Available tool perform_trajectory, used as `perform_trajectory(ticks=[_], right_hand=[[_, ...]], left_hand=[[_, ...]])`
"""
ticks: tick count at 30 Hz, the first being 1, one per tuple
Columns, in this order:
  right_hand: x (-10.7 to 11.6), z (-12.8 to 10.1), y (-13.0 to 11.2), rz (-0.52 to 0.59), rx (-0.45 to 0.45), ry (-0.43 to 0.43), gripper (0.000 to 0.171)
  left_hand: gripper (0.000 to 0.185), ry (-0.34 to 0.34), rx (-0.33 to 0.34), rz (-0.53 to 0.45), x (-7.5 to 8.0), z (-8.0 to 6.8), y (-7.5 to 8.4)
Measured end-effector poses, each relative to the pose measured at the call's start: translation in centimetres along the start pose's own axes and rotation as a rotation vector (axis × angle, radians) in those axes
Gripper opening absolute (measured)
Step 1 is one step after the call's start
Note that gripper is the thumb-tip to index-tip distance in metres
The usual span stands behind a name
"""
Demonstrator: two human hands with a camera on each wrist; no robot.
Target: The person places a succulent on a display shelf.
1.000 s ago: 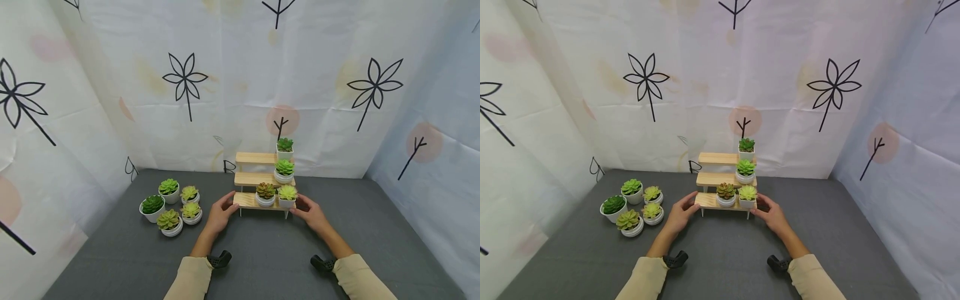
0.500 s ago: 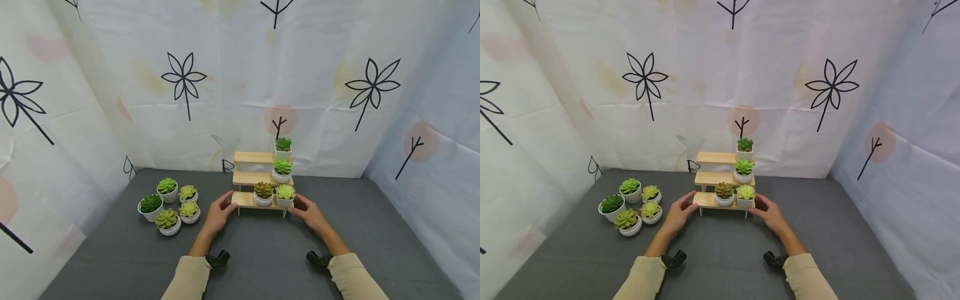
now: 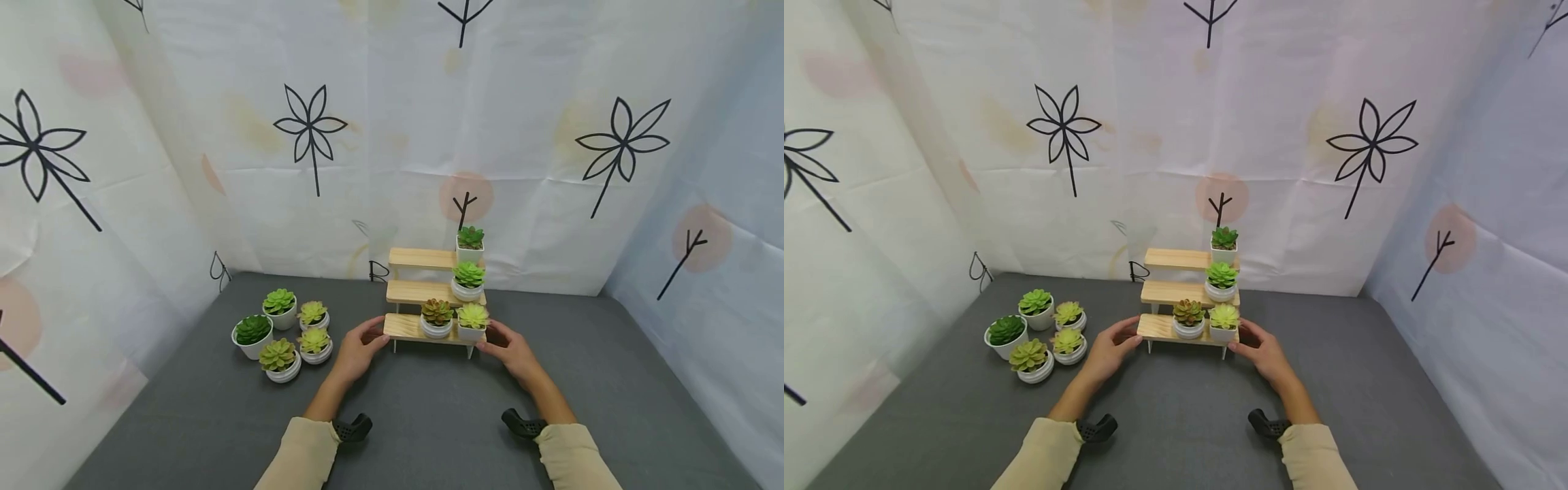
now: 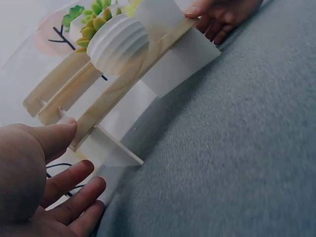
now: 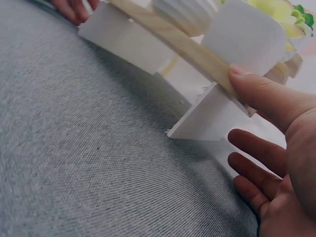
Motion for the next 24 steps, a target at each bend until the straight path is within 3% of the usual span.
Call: perform_trajectory(ticks=[14, 19, 24], right_hand=[[0.1, 0.0, 0.5, 0.01, -0.015, -0.002, 0.062], [0.1, -0.1, 0.6, 0.006, -0.014, 0.002, 0.062], [0.1, -0.1, 0.6, 0.002, -0.006, 0.004, 0.061]], left_hand=[[0.039, -0.024, -0.108, 0.099, 1.3, -3.0, 2.8], [0.039, -0.021, -0.151, 0.104, 2.4, -4.3, 4.7], [0.037, 0.026, -0.186, 0.151, 4.3, -5.3, 5.8]])
Point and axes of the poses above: each hand's wrist, its own z-axis towards the middle knuckle, its own x-axis out of the back of the hand, y = z × x, the point moved 10 cm from there along z, towards the middle knuckle, and after that the axes turned 5 degrees about -z, right-handed, at the moved point
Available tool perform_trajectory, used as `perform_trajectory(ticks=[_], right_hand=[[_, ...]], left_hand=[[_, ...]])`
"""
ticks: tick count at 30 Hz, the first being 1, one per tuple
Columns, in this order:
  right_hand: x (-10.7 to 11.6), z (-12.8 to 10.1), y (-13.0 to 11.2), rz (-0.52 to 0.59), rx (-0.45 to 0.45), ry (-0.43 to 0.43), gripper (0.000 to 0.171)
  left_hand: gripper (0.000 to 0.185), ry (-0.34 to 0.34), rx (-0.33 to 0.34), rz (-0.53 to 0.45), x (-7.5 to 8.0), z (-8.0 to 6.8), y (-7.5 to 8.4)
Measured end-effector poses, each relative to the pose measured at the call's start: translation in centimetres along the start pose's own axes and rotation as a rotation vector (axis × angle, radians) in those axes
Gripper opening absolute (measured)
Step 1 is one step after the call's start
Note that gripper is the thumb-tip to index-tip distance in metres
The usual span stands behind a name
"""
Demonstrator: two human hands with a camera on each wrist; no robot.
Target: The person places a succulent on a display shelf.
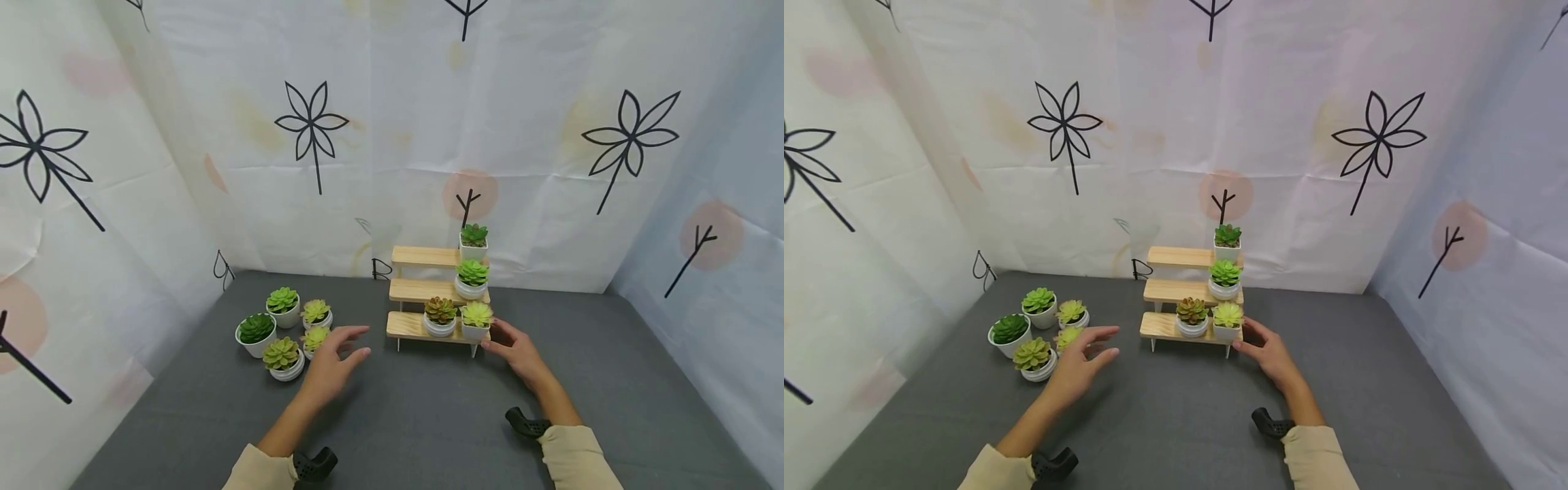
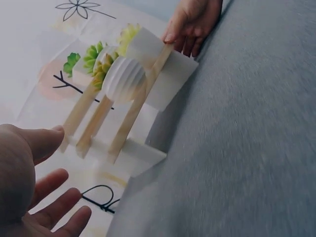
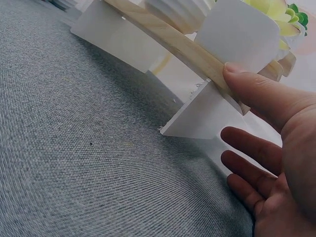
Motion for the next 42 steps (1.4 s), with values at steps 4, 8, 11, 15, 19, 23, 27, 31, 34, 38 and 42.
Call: perform_trajectory(ticks=[4, 8, 11, 15, 19, 23, 27, 31, 34, 38, 42], right_hand=[[0.2, 0.0, 0.1, -0.009, -0.002, 0.006, 0.061], [0.2, 0.0, 0.1, -0.013, -0.009, 0.002, 0.062], [0.2, -0.1, 0.0, -0.006, -0.013, 0.001, 0.062], [0.2, -0.2, -0.1, -0.005, -0.011, 0.001, 0.061], [0.2, -0.2, -0.1, -0.004, -0.009, 0.005, 0.061], [0.1, -0.1, -0.2, -0.003, -0.001, 0.011, 0.061], [0.0, -0.1, -0.2, -0.001, 0.001, 0.009, 0.062], [0.0, 0.0, -0.1, -0.005, -0.004, 0.01, 0.062], [0.0, 0.0, -0.1, -0.005, -0.004, 0.012, 0.062], [-0.1, 0.0, -0.1, 0.006, 0.002, 0.011, 0.061], [-0.1, -0.1, -0.2, 0.009, 0.01, 0.011, 0.06]], left_hand=[[0.036, 0.034, -0.049, 0.038, 1.4, -0.5, 0.6], [0.037, 0.075, -0.162, 0.124, 2.8, -1.2, 1.5], [0.04, 0.112, -0.243, 0.2, 3.7, -2.1, 2.0], [0.046, 0.177, -0.288, 0.282, 5.3, -3.2, 2.0], [0.051, 0.252, -0.294, 0.358, 7.1, -4.0, 1.6], [0.054, 0.315, -0.257, 0.384, 9.1, -4.9, 0.8], [0.058, 0.376, -0.189, 0.371, 11.0, -5.9, -0.5], [0.061, 0.422, -0.112, 0.347, 12.1, -6.6, -1.7], [0.061, 0.44, -0.047, 0.323, 12.7, -7.0, -2.7], [0.064, 0.46, 0.003, 0.298, 13.1, -7.4, -3.8], [0.067, 0.459, 0.08, 0.277, 13.2, -7.5, -4.8]])
Point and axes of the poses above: each hand's wrist, its own z-axis towards the middle knuckle, its own x-axis out of the back of the hand, y = z × x, the point moved 10 cm from there along z, towards the middle knuckle, and after that the axes turned 5 degrees about -z, right-handed, at the moved point
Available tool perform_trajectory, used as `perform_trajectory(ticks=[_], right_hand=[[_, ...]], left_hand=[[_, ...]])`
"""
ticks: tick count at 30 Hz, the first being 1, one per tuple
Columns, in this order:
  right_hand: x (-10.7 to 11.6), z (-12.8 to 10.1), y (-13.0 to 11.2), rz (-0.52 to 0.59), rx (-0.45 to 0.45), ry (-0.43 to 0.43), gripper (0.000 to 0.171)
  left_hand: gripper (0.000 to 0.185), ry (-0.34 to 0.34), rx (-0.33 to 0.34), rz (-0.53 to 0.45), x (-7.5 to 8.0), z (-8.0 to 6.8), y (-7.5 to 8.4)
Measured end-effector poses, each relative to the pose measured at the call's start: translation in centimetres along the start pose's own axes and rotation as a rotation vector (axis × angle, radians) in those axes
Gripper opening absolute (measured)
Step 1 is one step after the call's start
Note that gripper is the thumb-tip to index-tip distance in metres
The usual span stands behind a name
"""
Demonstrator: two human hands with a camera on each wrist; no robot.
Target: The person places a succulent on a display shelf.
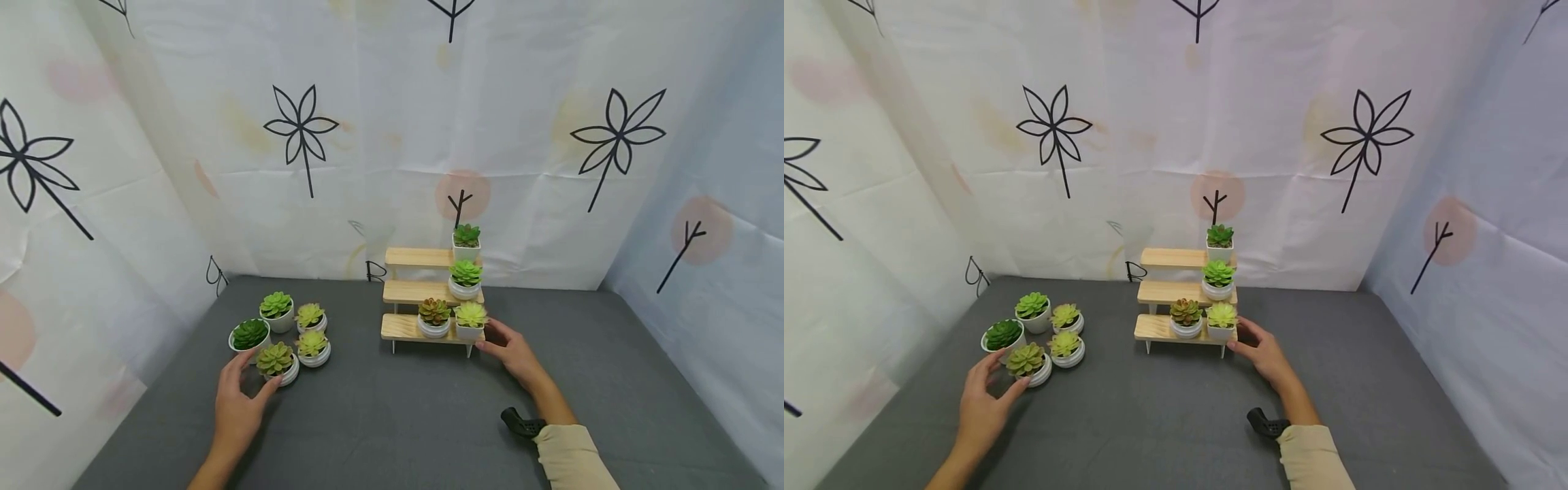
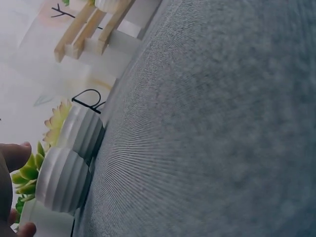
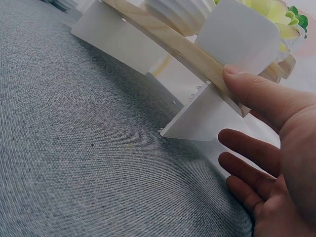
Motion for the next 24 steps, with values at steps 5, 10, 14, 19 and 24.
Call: perform_trajectory(ticks=[5, 10, 14, 19, 24], right_hand=[[0.3, -0.1, 0.0, -0.005, -0.006, 0.008, 0.06], [0.3, -0.1, -0.2, -0.008, -0.011, 0.003, 0.061], [0.1, 0.0, -0.4, -0.001, -0.008, -0.004, 0.062], [0.0, 0.0, -0.1, 0.004, -0.019, -0.003, 0.062], [0.0, 0.0, -0.1, 0.003, -0.025, -0.005, 0.063]], left_hand=[[0.071, -0.078, 0.161, -0.02, -1.0, 0.1, -1.3], [0.078, -0.125, 0.277, -0.085, -1.7, 0.1, -2.4], [0.082, -0.16, 0.31, -0.134, -2.1, 0.3, -2.9], [0.085, -0.225, 0.354, -0.15, -2.6, 0.4, -3.4], [0.089, -0.282, 0.417, -0.131, -3.3, 0.3, -3.9]])
Point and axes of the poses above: each hand's wrist, its own z-axis towards the middle knuckle, its own x-axis out of the back of the hand, y = z × x, the point moved 10 cm from there along z, towards the middle knuckle, and after that the axes turned 5 degrees about -z, right-handed, at the moved point
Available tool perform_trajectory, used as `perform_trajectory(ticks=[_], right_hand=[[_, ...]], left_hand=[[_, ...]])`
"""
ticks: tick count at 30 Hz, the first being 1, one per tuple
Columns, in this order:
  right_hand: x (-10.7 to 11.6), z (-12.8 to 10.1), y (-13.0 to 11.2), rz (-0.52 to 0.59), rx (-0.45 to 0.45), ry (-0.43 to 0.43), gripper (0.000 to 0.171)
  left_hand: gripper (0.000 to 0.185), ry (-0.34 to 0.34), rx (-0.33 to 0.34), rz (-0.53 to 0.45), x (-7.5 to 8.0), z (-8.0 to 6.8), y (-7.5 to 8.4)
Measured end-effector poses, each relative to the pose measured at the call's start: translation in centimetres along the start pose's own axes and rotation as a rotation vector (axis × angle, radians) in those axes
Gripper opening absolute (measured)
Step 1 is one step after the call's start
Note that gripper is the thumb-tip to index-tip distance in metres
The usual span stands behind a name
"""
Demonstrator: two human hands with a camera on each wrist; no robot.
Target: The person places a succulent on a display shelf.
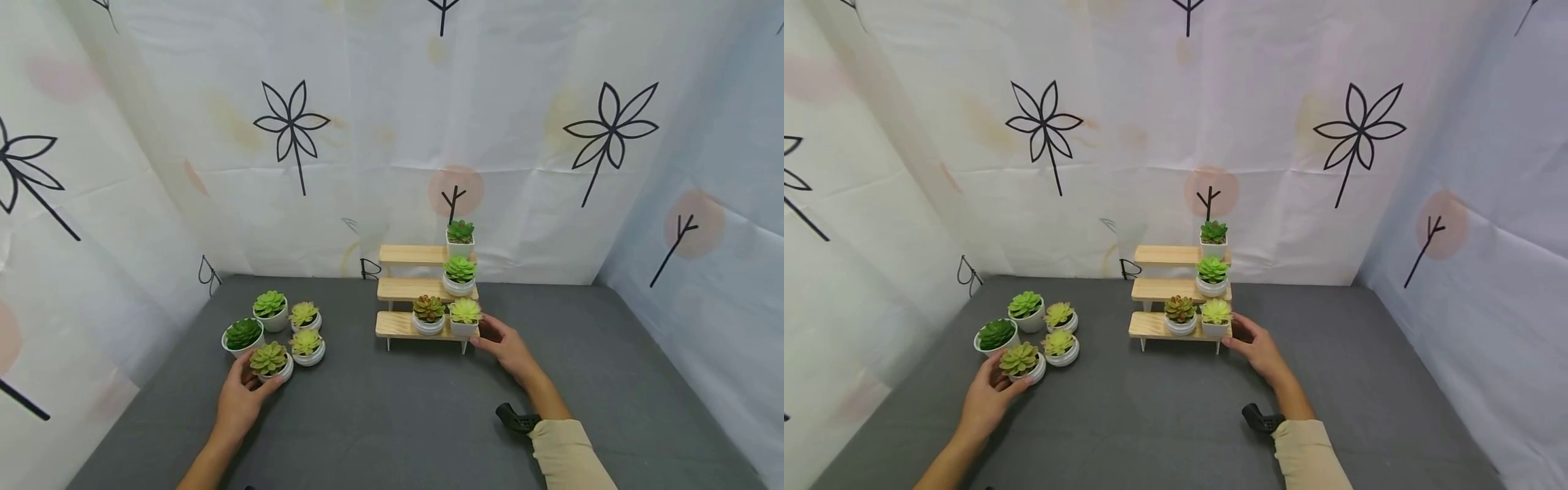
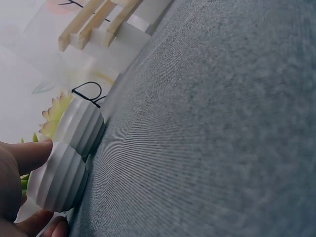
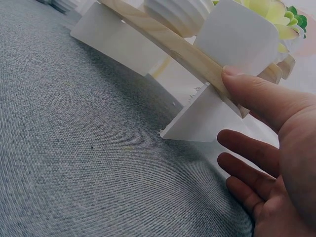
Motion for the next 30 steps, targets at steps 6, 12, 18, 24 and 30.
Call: perform_trajectory(ticks=[6, 12, 18, 24, 30], right_hand=[[0.02, 0.07, -0.28, 0.006, 0.02, -0.003, 0.063], [0.03, 0.07, 0.07, -0.009, 0.008, -0.002, 0.062], [0.0, 0.07, 0.06, -0.016, 0.03, 0.0, 0.061], [-0.02, 0.04, 0.05, -0.007, 0.023, -0.008, 0.063], [-0.01, 0.04, 0.08, -0.001, 0.023, -0.006, 0.061]], left_hand=[[0.092, -0.004, 0.026, 0.023, -0.1, 0.33, -0.27], [0.093, -0.031, 0.022, 0.058, -0.27, 0.52, -0.11], [0.091, -0.028, 0.028, 0.078, -0.1, 0.67, -0.28], [0.09, -0.004, 0.044, 0.059, 0.06, 0.55, -0.64], [0.091, 0.027, 0.057, 0.062, 0.6, -0.12, -0.55]])
Point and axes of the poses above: each hand's wrist, its own z-axis towards the middle knuckle, its own x-axis out of the back of the hand, y = z × x, the point moved 10 cm from there along z, towards the middle knuckle, and after that the axes turned 5 degrees about -z, right-handed, at the moved point
